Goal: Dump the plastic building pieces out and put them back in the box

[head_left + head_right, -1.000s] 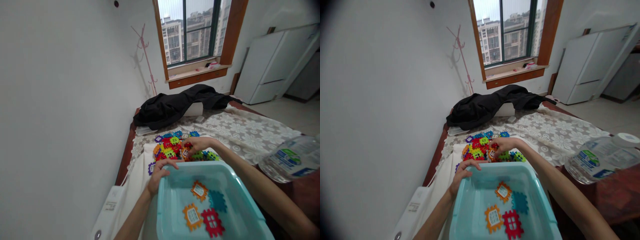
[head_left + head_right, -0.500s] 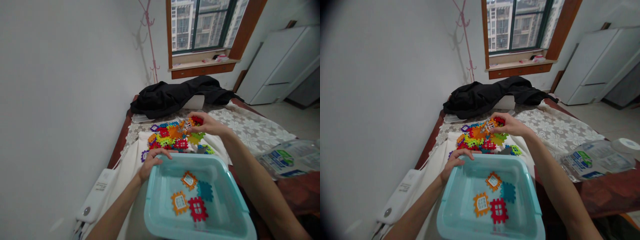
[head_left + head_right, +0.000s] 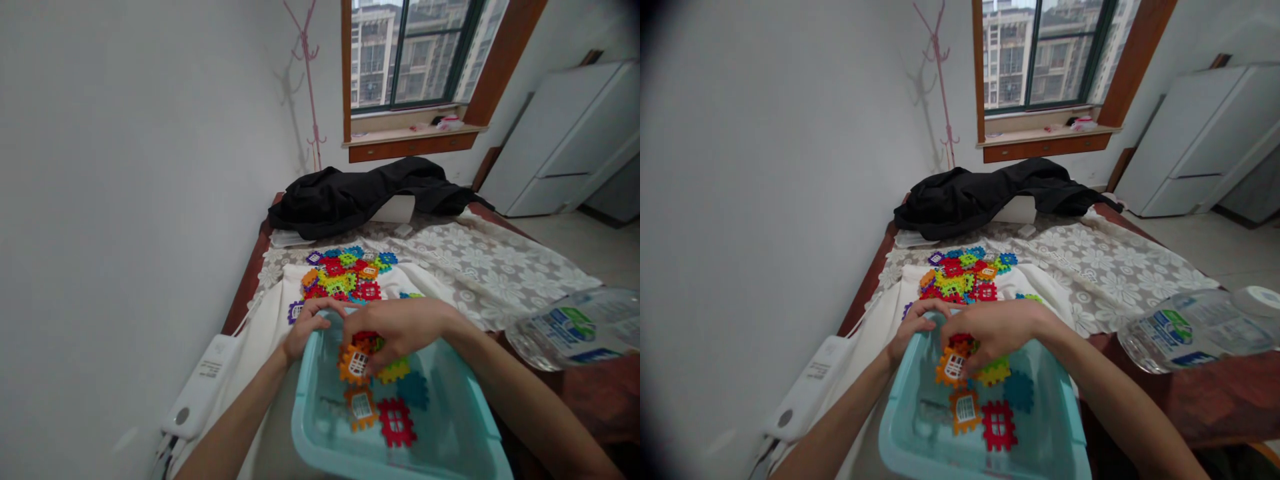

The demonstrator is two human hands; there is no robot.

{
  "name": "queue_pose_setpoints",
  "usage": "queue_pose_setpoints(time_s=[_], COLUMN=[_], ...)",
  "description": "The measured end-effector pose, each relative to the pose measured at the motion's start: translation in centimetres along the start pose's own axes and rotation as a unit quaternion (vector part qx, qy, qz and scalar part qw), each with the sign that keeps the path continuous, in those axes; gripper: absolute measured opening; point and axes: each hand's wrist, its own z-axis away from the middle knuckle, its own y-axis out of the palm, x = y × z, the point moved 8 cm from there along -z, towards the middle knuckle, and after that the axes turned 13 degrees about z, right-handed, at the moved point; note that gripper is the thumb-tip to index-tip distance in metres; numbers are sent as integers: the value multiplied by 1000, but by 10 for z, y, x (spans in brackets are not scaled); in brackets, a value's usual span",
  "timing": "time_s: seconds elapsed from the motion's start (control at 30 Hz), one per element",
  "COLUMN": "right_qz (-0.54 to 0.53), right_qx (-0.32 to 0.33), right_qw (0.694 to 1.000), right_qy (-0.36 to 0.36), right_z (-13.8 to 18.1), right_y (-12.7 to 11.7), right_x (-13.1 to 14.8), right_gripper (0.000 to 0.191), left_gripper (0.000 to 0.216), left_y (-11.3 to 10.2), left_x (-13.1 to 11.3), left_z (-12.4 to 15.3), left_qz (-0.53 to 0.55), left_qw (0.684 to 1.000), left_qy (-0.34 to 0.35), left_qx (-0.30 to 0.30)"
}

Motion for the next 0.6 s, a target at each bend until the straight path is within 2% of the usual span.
queue_pose_setpoints(time_s=[0.1,0.2,0.3,0.4,0.47,0.5,0.53,0.57,0.6], right_qz=[21,0,-52,-131,-198,-224,-236,-227,-192], right_qx=[69,85,80,47,-19,-82,-164,-275,-390], right_qw=[997,996,995,990,980,971,957,934,901], right_qy=[39,17,-15,-7,-16,-24,-30,-24,11], right_z=[-4,-2,3,11,14,15,17,22,30], right_y=[21,28,23,5,-13,-25,-38,-52,-62], right_x=[-8,-2,9,1,-15,-29,-46,-67,-92], right_gripper=[35,52,65,66,59,53,48,42,39], left_gripper=[32,33,36,35,34,34,35,35,35], left_y=[5,7,8,4,1,1,2,4,7], left_x=[-4,-5,-4,-3,-4,-5,-6,-6,-7], left_z=[-1,-1,-1,-1,-1,-2,-2,-2,-1], left_qz=[3,19,25,17,8,3,1,3,8], left_qw=[1000,999,999,999,1000,1000,1000,1000,999], left_qy=[1,2,1,8,16,17,17,17,16], left_qx=[24,28,36,26,11,8,11,18,28])
